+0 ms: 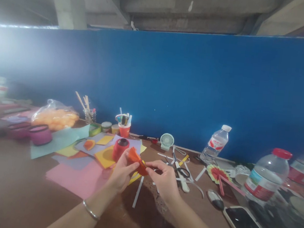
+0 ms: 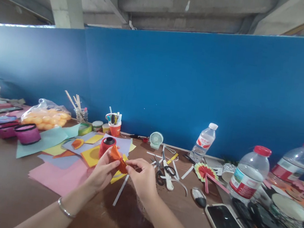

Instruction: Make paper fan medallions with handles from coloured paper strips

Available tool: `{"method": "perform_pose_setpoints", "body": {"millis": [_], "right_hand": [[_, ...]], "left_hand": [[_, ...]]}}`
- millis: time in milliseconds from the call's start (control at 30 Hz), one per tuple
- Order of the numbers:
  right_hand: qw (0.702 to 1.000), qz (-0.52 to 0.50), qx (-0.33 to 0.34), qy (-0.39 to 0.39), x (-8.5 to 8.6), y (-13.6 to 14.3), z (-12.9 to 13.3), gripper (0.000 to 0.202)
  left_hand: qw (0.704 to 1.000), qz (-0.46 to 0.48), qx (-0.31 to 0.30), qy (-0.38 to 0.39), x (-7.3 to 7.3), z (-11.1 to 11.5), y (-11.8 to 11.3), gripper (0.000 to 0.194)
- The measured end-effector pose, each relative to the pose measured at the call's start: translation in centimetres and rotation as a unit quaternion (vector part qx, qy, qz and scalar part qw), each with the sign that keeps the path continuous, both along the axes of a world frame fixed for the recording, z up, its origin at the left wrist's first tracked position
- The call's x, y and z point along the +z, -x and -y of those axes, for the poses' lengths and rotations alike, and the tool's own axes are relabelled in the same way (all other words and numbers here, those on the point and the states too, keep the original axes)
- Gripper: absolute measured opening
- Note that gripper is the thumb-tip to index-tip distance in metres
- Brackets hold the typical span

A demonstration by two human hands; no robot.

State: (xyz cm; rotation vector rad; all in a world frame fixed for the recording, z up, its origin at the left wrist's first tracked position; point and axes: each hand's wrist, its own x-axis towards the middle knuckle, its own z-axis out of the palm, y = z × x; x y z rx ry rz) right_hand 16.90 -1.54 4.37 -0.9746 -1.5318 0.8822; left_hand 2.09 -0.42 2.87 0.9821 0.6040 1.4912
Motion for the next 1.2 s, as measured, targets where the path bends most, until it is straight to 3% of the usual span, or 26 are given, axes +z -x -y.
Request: {"method": "perform_pose_setpoints", "body": {"millis": [733, 1033, 1200], "right_hand": [[1.0, 0.01, 0.0, -0.01, -0.4, 0.1, 0.0, 0.016], [0.996, 0.023, -0.015, -0.084, -0.2, 0.3, 0.6, 0.016], [0.989, 0.051, -0.011, -0.137, -0.1, 0.3, 1.0, 0.019]], "left_hand": [[1.0, -0.007, 0.006, 0.002, -0.1, 0.1, -0.2, 0.038], [0.999, -0.017, 0.027, 0.017, 0.4, 0.3, -0.4, 0.051], [1.0, -0.001, -0.008, 0.007, 0.5, 0.3, -0.2, 0.052]]}}
